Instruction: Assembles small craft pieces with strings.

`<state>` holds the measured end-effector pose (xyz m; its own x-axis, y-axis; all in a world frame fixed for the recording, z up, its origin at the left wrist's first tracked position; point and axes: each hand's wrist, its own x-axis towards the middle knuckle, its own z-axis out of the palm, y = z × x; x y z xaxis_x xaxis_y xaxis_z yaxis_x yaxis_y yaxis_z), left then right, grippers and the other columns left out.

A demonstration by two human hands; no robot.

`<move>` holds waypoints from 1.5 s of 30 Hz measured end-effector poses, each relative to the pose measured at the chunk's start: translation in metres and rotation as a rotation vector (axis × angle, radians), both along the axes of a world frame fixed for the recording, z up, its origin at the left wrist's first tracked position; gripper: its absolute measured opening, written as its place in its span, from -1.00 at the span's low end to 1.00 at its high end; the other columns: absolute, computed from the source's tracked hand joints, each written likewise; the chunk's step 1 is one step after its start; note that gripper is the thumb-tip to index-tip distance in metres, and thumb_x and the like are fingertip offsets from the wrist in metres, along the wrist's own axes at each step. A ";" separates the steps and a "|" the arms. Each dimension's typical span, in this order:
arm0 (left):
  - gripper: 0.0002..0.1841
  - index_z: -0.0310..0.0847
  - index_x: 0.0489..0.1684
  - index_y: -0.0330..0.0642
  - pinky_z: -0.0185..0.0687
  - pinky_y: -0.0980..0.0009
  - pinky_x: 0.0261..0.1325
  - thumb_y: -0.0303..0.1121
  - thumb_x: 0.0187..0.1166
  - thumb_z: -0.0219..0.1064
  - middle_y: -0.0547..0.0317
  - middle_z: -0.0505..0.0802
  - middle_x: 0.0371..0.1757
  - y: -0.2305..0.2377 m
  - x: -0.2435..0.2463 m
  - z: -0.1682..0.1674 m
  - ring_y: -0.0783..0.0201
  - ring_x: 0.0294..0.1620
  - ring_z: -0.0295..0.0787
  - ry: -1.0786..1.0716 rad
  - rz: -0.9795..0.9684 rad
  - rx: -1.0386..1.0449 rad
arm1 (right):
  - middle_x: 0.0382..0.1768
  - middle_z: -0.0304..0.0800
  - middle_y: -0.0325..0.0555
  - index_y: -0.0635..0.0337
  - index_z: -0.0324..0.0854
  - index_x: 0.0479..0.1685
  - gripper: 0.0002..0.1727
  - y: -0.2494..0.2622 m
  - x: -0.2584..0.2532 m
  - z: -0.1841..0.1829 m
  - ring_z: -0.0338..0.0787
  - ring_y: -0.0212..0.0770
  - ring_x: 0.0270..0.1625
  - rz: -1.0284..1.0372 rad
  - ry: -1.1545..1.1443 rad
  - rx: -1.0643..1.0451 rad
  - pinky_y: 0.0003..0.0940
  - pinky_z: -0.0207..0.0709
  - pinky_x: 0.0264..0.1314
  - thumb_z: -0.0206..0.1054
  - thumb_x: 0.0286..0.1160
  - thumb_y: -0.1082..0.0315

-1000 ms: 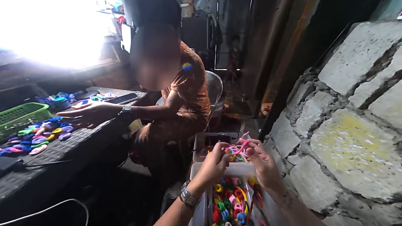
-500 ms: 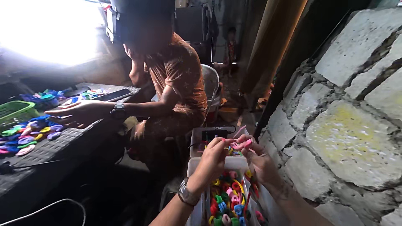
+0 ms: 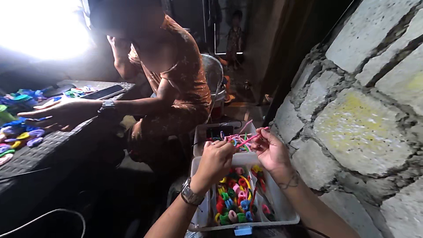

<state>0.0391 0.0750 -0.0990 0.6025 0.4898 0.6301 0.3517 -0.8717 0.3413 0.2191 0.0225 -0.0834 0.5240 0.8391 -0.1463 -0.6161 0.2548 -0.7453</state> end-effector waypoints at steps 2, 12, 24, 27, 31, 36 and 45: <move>-0.75 0.76 -0.36 -0.12 0.50 0.05 -0.02 -0.38 0.60 0.13 0.18 0.84 -0.35 0.002 -0.002 0.000 0.18 -0.23 0.78 0.022 -0.004 -0.038 | -0.52 0.64 -0.28 0.15 0.57 -0.14 -0.77 0.002 0.002 0.001 0.63 -0.44 -0.59 -0.034 -0.005 -0.040 -0.58 0.57 -0.51 0.00 0.82 0.38; -0.71 0.82 -0.10 -0.18 0.58 -0.09 0.17 -0.36 0.65 0.11 0.06 0.84 -0.09 0.012 -0.008 0.003 0.08 0.03 0.77 -0.066 0.111 -0.226 | -0.62 0.57 -0.34 0.15 0.53 -0.08 -0.77 0.002 0.004 -0.003 0.58 -0.48 -0.67 -0.032 -0.077 -0.035 -0.63 0.54 -0.60 -0.04 0.86 0.33; -0.62 0.62 0.35 -0.17 0.42 -0.27 0.39 -0.15 0.75 0.16 0.04 0.83 0.14 0.006 0.004 -0.001 0.02 0.24 0.74 0.085 0.014 -0.195 | -0.49 0.73 -0.22 0.24 0.62 -0.12 -0.73 -0.004 -0.010 -0.006 0.70 -0.43 -0.51 0.408 -0.287 0.069 -0.58 0.63 -0.39 -0.03 0.80 0.42; -0.75 0.77 -0.13 -0.18 0.51 -0.20 0.13 -0.35 0.72 0.13 0.06 0.85 -0.17 0.007 0.006 -0.007 0.01 -0.03 0.80 0.114 -0.030 -0.115 | -0.49 0.74 -0.21 0.26 0.63 -0.12 -0.73 -0.005 -0.013 -0.006 0.71 -0.43 -0.51 0.422 -0.268 0.066 -0.58 0.65 -0.37 -0.02 0.80 0.44; -0.74 0.76 -0.26 -0.14 0.41 -0.24 0.25 -0.47 0.67 0.08 0.14 0.84 -0.23 0.010 0.005 -0.003 0.06 -0.01 0.79 0.171 -0.011 -0.102 | -0.51 0.76 -0.21 0.26 0.66 -0.19 -0.73 -0.002 -0.011 -0.010 0.70 -0.47 -0.53 0.220 -0.195 0.095 -0.62 0.62 -0.41 0.02 0.76 0.51; -0.75 0.80 -0.19 -0.13 0.31 -0.37 0.39 -0.44 0.68 0.12 0.09 0.89 -0.10 0.014 0.003 -0.003 -0.03 0.15 0.79 0.265 0.189 -0.125 | -0.56 0.62 -0.38 0.09 0.54 -0.11 -0.74 0.003 0.003 -0.009 0.63 -0.48 -0.56 -0.063 -0.169 0.094 -0.58 0.62 -0.39 -0.09 0.84 0.39; -0.40 0.50 0.62 -0.08 0.03 -0.53 0.57 0.01 0.66 0.31 -0.19 0.50 0.64 0.015 0.001 0.008 -0.32 0.66 0.33 0.509 0.257 -0.489 | -0.34 0.71 -0.33 0.18 0.60 0.03 -0.81 -0.010 0.000 -0.009 0.72 -0.47 -0.35 0.108 -0.693 0.211 -0.50 0.68 -0.16 0.12 0.61 0.47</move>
